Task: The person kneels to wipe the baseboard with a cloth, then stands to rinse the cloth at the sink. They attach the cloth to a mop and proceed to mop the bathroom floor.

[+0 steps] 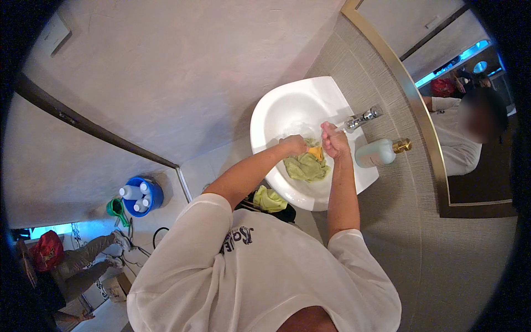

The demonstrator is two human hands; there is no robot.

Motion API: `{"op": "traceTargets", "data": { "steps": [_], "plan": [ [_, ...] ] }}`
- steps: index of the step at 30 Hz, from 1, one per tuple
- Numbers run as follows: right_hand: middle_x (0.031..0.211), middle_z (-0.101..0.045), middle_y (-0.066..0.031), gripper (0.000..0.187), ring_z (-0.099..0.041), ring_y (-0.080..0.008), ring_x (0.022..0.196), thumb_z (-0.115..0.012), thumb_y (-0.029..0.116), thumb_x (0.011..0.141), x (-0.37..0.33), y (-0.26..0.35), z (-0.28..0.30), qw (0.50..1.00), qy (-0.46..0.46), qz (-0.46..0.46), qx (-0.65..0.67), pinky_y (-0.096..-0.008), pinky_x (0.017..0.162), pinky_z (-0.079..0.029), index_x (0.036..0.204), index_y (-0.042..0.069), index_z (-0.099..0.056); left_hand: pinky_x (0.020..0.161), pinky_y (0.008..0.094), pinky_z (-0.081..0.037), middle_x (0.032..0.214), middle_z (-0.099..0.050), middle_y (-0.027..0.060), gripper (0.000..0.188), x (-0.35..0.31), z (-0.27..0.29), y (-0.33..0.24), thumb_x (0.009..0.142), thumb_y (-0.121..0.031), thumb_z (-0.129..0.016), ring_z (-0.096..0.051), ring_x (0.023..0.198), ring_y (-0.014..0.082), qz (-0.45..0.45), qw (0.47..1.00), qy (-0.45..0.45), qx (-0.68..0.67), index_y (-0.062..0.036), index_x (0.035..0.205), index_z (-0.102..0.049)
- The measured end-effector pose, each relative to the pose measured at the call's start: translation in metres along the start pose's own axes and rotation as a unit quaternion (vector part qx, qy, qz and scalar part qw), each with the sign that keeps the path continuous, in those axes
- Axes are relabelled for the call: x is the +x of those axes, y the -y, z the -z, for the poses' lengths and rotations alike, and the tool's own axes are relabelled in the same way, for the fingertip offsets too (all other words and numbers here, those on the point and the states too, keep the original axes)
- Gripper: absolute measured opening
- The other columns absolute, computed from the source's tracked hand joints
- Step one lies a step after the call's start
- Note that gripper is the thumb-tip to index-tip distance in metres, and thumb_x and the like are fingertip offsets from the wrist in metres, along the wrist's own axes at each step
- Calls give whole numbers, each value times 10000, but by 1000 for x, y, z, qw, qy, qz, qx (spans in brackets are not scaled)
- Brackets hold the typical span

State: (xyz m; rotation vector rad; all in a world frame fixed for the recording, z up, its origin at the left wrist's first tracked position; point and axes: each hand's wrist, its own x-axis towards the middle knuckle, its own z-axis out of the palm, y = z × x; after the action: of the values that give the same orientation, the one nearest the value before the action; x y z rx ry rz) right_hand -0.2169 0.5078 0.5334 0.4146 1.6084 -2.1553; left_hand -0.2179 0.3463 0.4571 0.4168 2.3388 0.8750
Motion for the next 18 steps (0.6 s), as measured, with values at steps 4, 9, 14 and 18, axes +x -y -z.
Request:
{"op": "traceTargets", "data": {
  "steps": [4, 9, 14, 18],
  "plan": [
    [595, -544, -33, 121, -473, -119, 420, -574, 71, 729, -9, 0, -12, 984, -55, -9, -169, -214, 371, -392, 840, 24, -564, 851, 511, -304, 1060, -562, 72, 372, -23, 10, -42, 737, -357, -527, -505, 1020, 250, 49, 999, 23, -2, -92, 992, -583],
    [635, -574, -31, 130, -529, -99, 534, -578, 146, 744, -45, 14, -15, 887, -29, 90, -452, -210, 460, -424, 792, 27, -600, 871, 481, -297, 1065, -564, 67, 363, -4, 1, -47, 731, -330, -531, -520, 1008, 231, 51, 995, -54, 70, -123, 1028, -554],
    [615, -585, -93, 155, -546, -162, 538, -563, 154, 759, -78, 41, -21, 853, -178, 264, -412, -281, 486, -415, 739, 8, -610, 806, 433, -323, 985, -598, 51, 454, -5, 7, -70, 768, -513, -459, -552, 937, 209, 8, 988, -73, 133, -137, 992, -579],
    [831, -582, -163, 206, -551, -284, 769, -587, 157, 743, -79, 70, -33, 630, -306, 446, -557, -371, 675, -418, 864, -8, -575, 745, 390, -327, 916, -618, 35, 468, -5, 21, -72, 772, -546, -433, -572, 862, 182, -7, 979, -89, 181, -142, 928, -612]
  ]
}}
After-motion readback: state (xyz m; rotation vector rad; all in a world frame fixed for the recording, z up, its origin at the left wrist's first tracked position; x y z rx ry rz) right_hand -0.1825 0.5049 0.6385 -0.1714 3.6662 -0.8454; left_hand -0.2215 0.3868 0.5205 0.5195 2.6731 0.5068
